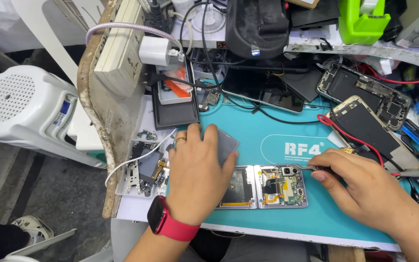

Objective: Using tweezers to precisely position and install small internal components and screws in a disassembled smartphone.

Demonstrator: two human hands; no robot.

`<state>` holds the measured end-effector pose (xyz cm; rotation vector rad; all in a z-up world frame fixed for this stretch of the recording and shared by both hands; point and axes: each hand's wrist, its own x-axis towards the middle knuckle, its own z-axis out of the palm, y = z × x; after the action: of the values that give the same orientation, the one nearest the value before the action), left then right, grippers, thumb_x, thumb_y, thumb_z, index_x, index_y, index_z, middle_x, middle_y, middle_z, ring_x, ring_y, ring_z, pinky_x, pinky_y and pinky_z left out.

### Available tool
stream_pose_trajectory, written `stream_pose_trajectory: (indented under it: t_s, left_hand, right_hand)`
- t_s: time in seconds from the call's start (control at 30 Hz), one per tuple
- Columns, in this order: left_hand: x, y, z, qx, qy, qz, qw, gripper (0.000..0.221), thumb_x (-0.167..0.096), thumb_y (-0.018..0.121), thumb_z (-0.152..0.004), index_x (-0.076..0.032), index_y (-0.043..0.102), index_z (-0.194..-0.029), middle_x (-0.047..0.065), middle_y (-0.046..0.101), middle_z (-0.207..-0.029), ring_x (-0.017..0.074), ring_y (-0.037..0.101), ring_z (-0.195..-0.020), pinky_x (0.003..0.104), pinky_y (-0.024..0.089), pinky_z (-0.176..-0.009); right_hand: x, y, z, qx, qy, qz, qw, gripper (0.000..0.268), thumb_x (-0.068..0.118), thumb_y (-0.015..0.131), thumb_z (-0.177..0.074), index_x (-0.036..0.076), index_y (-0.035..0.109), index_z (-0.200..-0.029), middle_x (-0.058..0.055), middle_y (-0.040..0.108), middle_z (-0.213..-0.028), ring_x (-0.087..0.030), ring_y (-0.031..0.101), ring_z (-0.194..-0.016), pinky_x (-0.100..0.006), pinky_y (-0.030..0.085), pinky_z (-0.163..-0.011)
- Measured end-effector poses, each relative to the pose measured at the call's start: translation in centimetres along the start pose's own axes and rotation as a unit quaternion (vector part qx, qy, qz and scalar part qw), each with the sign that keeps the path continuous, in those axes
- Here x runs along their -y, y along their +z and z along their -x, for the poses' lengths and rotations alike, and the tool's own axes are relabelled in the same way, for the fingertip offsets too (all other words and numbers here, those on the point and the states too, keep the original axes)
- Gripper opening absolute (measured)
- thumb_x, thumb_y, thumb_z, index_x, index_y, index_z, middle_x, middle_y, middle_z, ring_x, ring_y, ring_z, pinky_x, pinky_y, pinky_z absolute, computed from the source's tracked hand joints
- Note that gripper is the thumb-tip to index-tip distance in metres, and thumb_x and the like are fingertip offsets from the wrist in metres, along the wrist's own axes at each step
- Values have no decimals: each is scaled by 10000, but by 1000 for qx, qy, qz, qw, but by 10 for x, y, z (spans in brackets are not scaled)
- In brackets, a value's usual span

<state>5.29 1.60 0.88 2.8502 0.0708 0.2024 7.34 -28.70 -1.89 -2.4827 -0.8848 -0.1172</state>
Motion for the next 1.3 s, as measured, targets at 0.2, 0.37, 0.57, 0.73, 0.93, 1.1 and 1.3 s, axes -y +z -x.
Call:
stream_pose_trajectory:
  t_s: [0.2,0.37,0.57,0.73,0.93,1.1,1.3]
  left_hand:
    - [2,5,-9,14,9,28,999,497,-369,787,-858,-89,536,-1182,171,556,-1074,439,575,-980,589,504,-728]
    - [9,12,-10,8,0,67,998,690,-387,826,-812,-65,504,-1330,193,568,-1142,451,564,-1072,563,482,-856]
    - [7,12,2,-32,-42,15,999,637,-550,831,-814,-55,533,-1080,183,565,-1083,427,557,-1026,548,500,-809]
    - [10,15,-1,-18,-65,15,998,643,-561,851,-814,-45,528,-1021,173,561,-1073,419,568,-1016,553,532,-759]
    - [4,14,-3,-23,-73,100,992,677,-445,910,-757,-45,513,-1133,166,590,-1136,412,559,-1094,518,476,-888]
    - [-8,10,-12,-72,97,135,983,373,-78,780,-832,-59,463,-1028,138,548,-1005,378,531,-914,476,423,-865]
    - [-11,14,-41,-85,158,23,983,339,-149,775,-847,-106,507,-1049,91,541,-1019,328,513,-930,452,442,-758]
  right_hand:
    - [2,-2,-2,-3,-26,-3,1000,254,289,571,-975,106,688,-1106,-31,762,-1016,-231,732,-967,-361,572,-895]
    - [2,-3,-3,13,-13,-11,1000,257,309,552,-984,123,682,-1105,-20,757,-993,-219,727,-864,-347,571,-802]
    - [4,-7,-4,26,-4,-19,999,237,312,544,-992,150,681,-1096,4,754,-959,-210,723,-857,-347,562,-793]
    - [5,-7,-5,31,-10,-16,999,240,315,542,-993,147,675,-1101,-1,755,-957,-216,722,-842,-357,566,-768]
    - [6,-8,-3,30,-2,-12,999,241,324,546,-990,154,677,-1099,6,758,-966,-221,724,-830,-355,568,-759]
    - [7,-9,-4,26,-13,-18,999,237,311,542,-994,145,677,-1096,-3,754,-952,-220,720,-831,-354,565,-761]
    - [8,-12,-4,27,3,-1,1000,236,318,535,-998,155,669,-1103,-2,755,-999,-224,722,-878,-360,567,-790]
